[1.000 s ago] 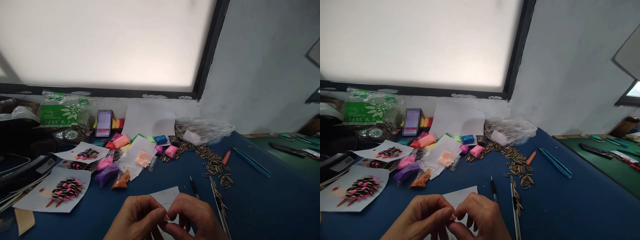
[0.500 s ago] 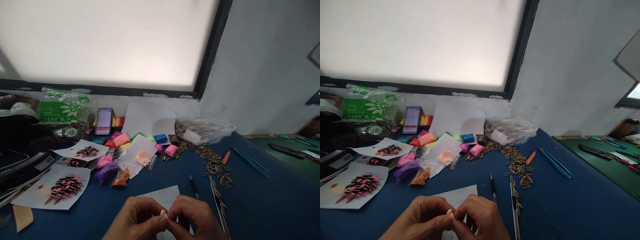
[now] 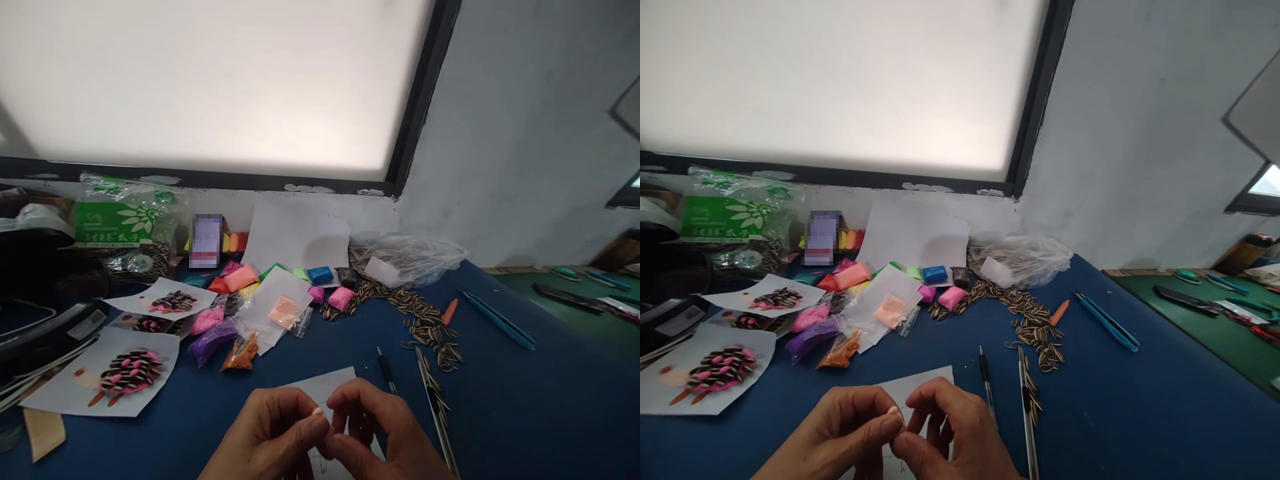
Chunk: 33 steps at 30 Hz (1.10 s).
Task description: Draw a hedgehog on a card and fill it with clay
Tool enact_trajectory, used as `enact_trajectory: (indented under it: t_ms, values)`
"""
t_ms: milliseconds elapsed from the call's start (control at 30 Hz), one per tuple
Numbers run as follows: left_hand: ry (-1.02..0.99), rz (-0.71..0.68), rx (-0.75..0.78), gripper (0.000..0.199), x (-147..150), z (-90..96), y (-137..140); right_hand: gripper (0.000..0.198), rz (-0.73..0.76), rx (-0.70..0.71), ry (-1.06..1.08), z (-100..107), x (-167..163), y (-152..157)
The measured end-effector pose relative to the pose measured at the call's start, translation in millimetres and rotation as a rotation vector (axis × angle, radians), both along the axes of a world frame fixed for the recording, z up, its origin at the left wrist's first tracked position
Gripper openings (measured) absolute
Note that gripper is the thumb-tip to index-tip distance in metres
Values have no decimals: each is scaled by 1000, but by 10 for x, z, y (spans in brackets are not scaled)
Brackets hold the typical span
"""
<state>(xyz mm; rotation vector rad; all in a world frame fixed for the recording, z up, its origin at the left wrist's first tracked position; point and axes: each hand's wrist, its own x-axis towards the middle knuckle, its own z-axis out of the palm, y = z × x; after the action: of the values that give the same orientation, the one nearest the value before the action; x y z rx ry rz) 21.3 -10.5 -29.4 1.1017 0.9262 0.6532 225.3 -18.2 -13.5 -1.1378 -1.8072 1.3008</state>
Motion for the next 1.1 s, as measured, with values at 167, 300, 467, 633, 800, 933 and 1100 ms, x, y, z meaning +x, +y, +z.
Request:
enact_trajectory:
  t_ms: [167, 300, 467, 633, 800, 933, 1100]
  values:
    - [23, -58, -21, 55, -29, 92, -27, 38, -3, -86, 88, -16, -31, 32]
    - [-31, -29, -55, 51, -31, 159, -13, 37, -21, -81, 112, -3, -38, 32]
    - [-52, 22, -61, 53, -2, 121, -2, 37, -36, -100, 110, 83, -17, -4]
    - [183, 14, 89, 35, 4, -68, -48, 25, -14, 10, 65, 40, -17, 6]
    - [233, -27, 122, 38, -8, -129, -34, 11, 24, 168, 62, -71, -5, -5]
    - [213, -63, 198, 40, 14, -81, -32, 7, -44, 196, 137, -73, -15, -23]
    - [84, 14, 175, 66, 81, -163, -70, 18, -61, 92, 152, 65, -35, -52]
